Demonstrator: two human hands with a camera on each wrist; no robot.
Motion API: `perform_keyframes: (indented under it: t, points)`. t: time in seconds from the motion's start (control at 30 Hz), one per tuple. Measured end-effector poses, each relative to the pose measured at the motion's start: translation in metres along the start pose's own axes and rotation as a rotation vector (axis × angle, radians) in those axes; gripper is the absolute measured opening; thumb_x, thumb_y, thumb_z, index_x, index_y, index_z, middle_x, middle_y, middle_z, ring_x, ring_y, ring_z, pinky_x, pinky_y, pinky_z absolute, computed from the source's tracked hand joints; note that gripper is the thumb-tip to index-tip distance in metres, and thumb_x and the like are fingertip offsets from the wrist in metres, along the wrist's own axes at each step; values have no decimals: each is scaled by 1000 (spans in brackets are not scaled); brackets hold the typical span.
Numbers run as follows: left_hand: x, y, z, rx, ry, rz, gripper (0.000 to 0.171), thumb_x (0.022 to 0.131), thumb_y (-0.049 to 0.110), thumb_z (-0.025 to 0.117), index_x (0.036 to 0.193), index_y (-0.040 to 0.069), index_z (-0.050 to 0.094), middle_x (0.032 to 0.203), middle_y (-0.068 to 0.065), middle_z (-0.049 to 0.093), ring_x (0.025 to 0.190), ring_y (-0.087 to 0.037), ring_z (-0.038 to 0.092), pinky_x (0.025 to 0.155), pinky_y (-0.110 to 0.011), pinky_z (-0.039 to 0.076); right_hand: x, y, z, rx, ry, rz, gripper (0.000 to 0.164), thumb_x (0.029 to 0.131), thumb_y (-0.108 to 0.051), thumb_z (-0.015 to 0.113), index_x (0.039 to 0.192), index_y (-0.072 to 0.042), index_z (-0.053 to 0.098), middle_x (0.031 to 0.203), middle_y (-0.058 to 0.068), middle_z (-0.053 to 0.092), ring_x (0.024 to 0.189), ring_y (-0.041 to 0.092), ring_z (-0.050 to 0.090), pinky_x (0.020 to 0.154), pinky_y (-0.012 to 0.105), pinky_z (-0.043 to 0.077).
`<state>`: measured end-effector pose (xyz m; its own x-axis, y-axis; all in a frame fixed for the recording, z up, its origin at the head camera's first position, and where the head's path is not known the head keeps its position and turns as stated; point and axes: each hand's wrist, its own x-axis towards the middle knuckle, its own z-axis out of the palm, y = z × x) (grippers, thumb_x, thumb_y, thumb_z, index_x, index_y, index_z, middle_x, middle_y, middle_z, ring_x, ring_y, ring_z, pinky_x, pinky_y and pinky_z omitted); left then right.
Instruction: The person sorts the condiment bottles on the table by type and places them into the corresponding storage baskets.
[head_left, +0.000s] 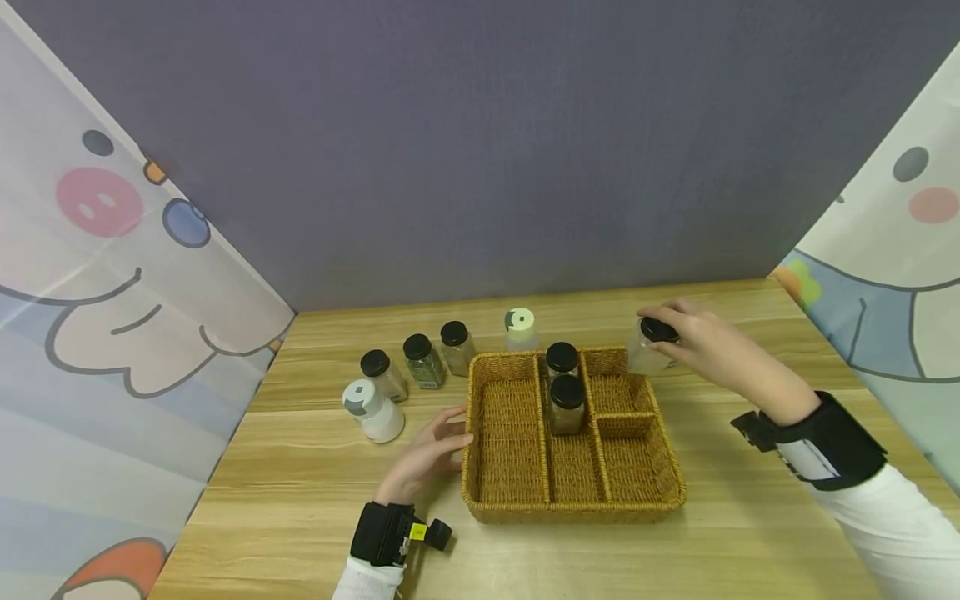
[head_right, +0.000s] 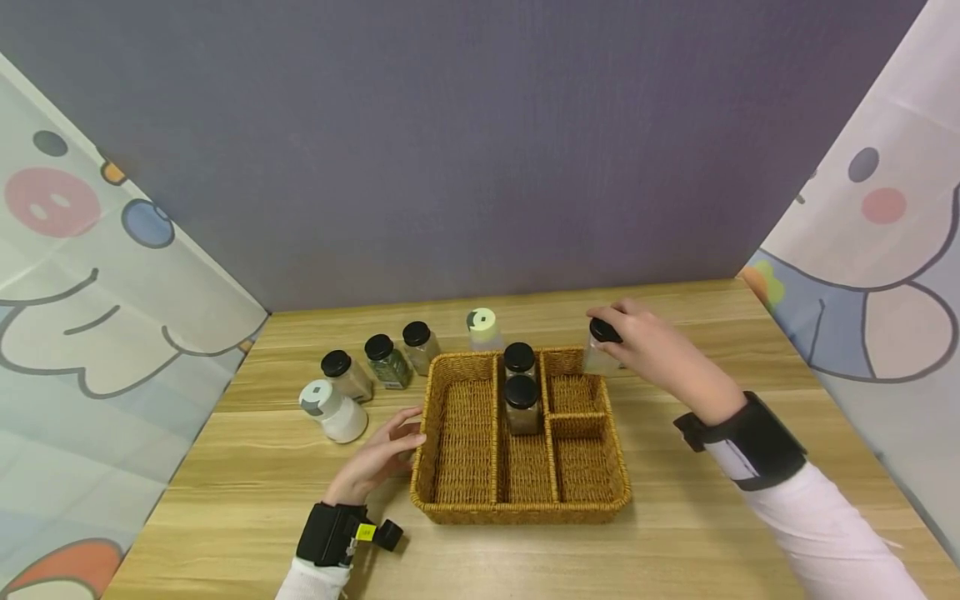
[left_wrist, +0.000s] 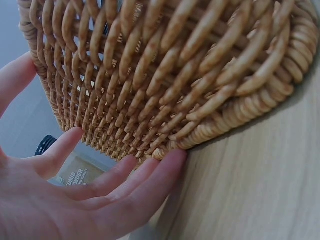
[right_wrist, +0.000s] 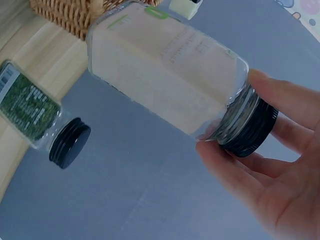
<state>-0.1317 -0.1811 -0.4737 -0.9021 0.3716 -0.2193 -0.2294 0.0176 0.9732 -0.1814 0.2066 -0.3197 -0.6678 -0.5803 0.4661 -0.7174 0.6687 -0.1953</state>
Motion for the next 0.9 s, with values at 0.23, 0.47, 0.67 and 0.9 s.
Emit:
perform_keyframes:
  t: [0.23, 0.47, 0.67, 0.9]
  points:
    - [7, -10, -4, -34, 29, -40, 60, 82, 19, 62, 134, 12, 32, 129, -20, 38, 108, -28, 48, 82, -45, 46, 4, -5, 5, 26, -11, -8, 44, 69, 2, 70, 109, 7, 55, 93, 24, 57, 77, 31, 58, 60, 38, 51]
    - [7, -11, -4, -46, 37, -39, 62, 80, 19, 64, 134, 13, 33, 128, -20, 39, 107, -29, 48, 81, -45, 46, 7, -8, 11, 36, -50, 16, 43, 71, 0, 69, 111, 6, 55, 96, 22, 57, 82, 30, 57, 63, 37, 51]
    - [1, -1, 1, -6, 21, -18, 64, 81, 24, 63, 134, 11, 31, 128, -23, 38, 103, -26, 51, 81, -44, 47, 9, -12, 15, 54, -110, 58, 41, 75, 0, 67, 114, 4, 54, 100, 22, 55, 88, 32, 55, 68, 40, 50]
    - [-7, 15, 9, -28, 34, -48, 63, 82, 16, 60, 136, 6, 27, 130, -26, 34, 105, -27, 49, 84, -44, 45, 11, -11, 22, 81, -141, 92, 43, 75, 0, 66, 116, 3, 53, 102, 22, 54, 92, 33, 54, 71, 42, 49]
